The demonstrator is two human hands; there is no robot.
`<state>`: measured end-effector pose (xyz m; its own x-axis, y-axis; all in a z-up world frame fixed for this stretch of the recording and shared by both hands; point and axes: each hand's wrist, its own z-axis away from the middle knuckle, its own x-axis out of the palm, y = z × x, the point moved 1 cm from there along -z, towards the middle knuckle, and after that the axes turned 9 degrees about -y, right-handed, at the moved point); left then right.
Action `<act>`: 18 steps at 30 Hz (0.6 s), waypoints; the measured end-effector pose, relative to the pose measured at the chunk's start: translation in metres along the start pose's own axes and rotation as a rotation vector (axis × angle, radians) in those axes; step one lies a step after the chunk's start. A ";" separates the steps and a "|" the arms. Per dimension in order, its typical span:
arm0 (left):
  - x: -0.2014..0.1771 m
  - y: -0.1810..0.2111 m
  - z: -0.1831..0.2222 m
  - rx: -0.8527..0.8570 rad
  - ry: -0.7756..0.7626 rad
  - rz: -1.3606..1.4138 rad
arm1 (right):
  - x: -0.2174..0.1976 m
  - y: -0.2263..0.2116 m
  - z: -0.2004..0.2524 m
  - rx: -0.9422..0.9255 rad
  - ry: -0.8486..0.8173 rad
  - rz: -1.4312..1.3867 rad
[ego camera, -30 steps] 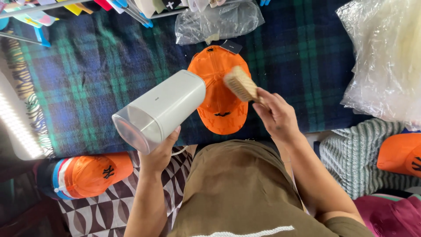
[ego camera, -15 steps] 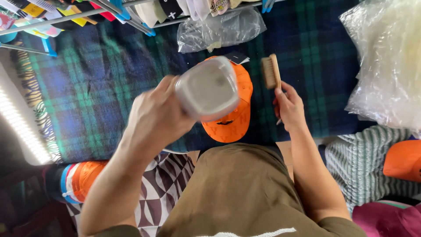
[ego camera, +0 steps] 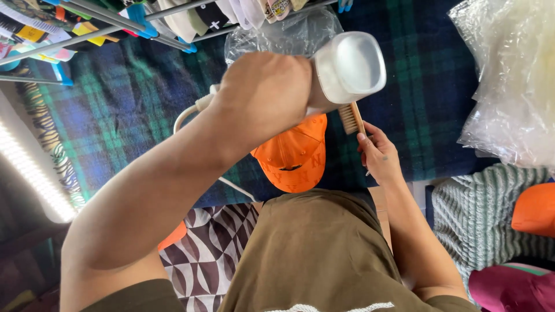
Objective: Using a handheld steamer and a brush to refresh and shape a baseball cap.
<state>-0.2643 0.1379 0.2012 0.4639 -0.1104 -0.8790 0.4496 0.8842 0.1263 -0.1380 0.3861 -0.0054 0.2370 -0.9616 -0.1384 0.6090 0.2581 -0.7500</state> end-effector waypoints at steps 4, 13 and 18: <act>-0.001 0.003 -0.009 -0.007 -0.047 -0.095 | 0.005 0.010 -0.011 -0.028 -0.017 -0.046; -0.033 -0.006 0.013 -0.179 -0.360 0.045 | 0.019 0.023 -0.012 -0.044 -0.091 -0.168; -0.011 0.000 -0.001 0.015 -0.045 0.016 | 0.029 0.029 -0.014 -0.003 -0.108 -0.266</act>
<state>-0.2703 0.1395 0.2101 0.5050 -0.1169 -0.8552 0.4534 0.8790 0.1476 -0.1242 0.3644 -0.0398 0.1489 -0.9799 0.1327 0.6583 -0.0019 -0.7527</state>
